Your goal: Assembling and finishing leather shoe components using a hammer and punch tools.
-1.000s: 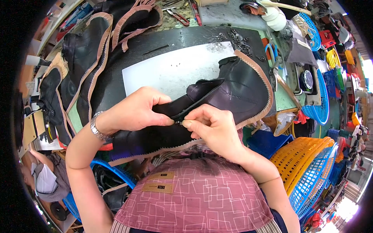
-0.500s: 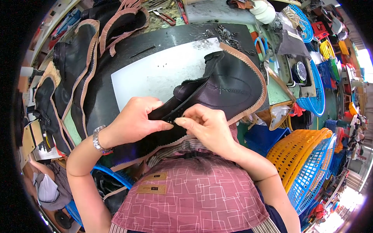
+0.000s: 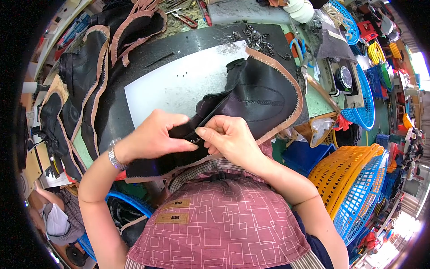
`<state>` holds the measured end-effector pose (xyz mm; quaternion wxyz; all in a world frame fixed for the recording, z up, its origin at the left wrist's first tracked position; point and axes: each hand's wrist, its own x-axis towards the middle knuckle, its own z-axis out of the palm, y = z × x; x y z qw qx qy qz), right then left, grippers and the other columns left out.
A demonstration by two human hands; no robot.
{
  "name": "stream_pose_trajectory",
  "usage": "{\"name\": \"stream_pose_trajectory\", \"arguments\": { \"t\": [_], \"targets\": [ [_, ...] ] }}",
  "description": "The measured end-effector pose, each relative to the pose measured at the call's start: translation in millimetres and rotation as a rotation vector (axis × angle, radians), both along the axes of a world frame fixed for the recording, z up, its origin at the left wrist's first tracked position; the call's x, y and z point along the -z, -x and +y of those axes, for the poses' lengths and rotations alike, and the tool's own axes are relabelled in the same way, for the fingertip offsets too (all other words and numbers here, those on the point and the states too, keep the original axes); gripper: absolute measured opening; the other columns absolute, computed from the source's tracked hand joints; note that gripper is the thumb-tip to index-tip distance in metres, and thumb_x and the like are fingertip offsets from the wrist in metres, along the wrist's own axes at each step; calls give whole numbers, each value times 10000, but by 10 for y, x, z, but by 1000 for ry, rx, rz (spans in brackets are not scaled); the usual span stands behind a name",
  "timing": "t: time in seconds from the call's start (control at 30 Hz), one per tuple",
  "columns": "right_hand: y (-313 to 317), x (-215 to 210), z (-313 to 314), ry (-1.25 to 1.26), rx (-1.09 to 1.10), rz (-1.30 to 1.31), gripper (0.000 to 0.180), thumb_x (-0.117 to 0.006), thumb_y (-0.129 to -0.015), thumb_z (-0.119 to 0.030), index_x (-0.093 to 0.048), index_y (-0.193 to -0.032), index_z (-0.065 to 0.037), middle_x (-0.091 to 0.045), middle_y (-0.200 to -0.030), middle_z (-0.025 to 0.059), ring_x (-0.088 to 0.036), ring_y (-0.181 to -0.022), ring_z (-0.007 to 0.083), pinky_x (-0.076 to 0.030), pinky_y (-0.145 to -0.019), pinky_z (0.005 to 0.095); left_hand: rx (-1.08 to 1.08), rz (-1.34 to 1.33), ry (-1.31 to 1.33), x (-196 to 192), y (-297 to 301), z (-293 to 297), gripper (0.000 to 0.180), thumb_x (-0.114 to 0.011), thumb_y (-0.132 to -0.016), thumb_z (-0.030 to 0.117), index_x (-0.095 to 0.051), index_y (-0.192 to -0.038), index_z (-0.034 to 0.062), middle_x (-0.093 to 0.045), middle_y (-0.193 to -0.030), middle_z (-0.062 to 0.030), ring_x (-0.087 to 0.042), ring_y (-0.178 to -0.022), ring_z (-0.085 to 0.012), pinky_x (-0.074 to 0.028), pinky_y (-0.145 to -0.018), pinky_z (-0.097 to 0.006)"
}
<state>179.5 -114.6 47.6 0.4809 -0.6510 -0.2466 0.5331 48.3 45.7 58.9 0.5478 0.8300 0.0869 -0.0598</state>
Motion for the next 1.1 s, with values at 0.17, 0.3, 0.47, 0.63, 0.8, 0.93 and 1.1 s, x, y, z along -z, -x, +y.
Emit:
{"name": "stream_pose_trajectory", "arguments": {
  "t": [0.17, 0.3, 0.47, 0.63, 0.8, 0.93, 1.1],
  "targets": [
    [-91, 5, 91, 14, -93, 37, 223, -623, -887, -193, -581, -763, -13, -576, -622, 13, -527, -510, 58, -423, -461, 206, 239, 8, 141, 14, -78, 402, 272, -654, -807, 174, -581, -969, -32, -601, -766, -203, -506, -629, -154, -436, -619, -320],
    [-126, -107, 150, 76, -307, 178, 255, -621, -887, -239, -569, -759, -25, -557, -610, -12, -522, -525, 42, -428, -474, 191, 175, 141, -165, -28, -132, 502, 236, -638, -795, 135, -585, -961, -24, -633, -870, -162, -593, -763, -287, -462, -708, -330],
    [-53, -109, 119, -93, -83, -11, 216, -624, -890, -215, -565, -799, -28, -551, -624, -16, -512, -556, 27, -430, -497, 188, -299, -350, -495, -24, -13, 382, 255, -676, -742, 55, -600, -984, 24, -607, -938, -85, -563, -825, -163, -450, -729, -273],
    [23, -109, 95, -236, -14, -52, 185, -618, -890, -148, -548, -788, -11, -560, -637, -5, -515, -573, 30, -440, -508, 192, -453, 134, 587, -342, 258, -5, 193, -672, -797, 7, -622, -984, 6, -611, -825, 8, -565, -750, -37, -457, -677, -173],
    [64, -75, 67, -298, -93, -35, 163, -614, -885, -110, -543, -792, 3, -565, -641, 12, -521, -587, 41, -426, -505, 201, -437, 113, 894, -211, 301, -147, 182, -693, -781, 16, -635, -953, 3, -613, -828, 11, -567, -693, -34, -433, -574, -155],
    [63, -69, 43, -366, -96, -16, 150, -613, -881, -98, -549, -791, 3, -568, -624, 19, -524, -574, 45, -421, -495, 205, -363, -11, 1005, -68, 331, -185, 140, -698, -789, 39, -648, -913, -4, -601, -840, -9, -557, -665, -55, -452, -587, -173],
    [76, -149, 32, -379, -83, -202, 142, -627, -859, -69, -558, -765, 12, -585, -613, 39, -538, -550, 53, -422, -482, 213, -430, -267, 972, 74, 361, -342, 125, -683, -808, 40, -647, -913, -16, -583, -881, -31, -573, -706, -77, -497, -616, -202]
  ]
}}
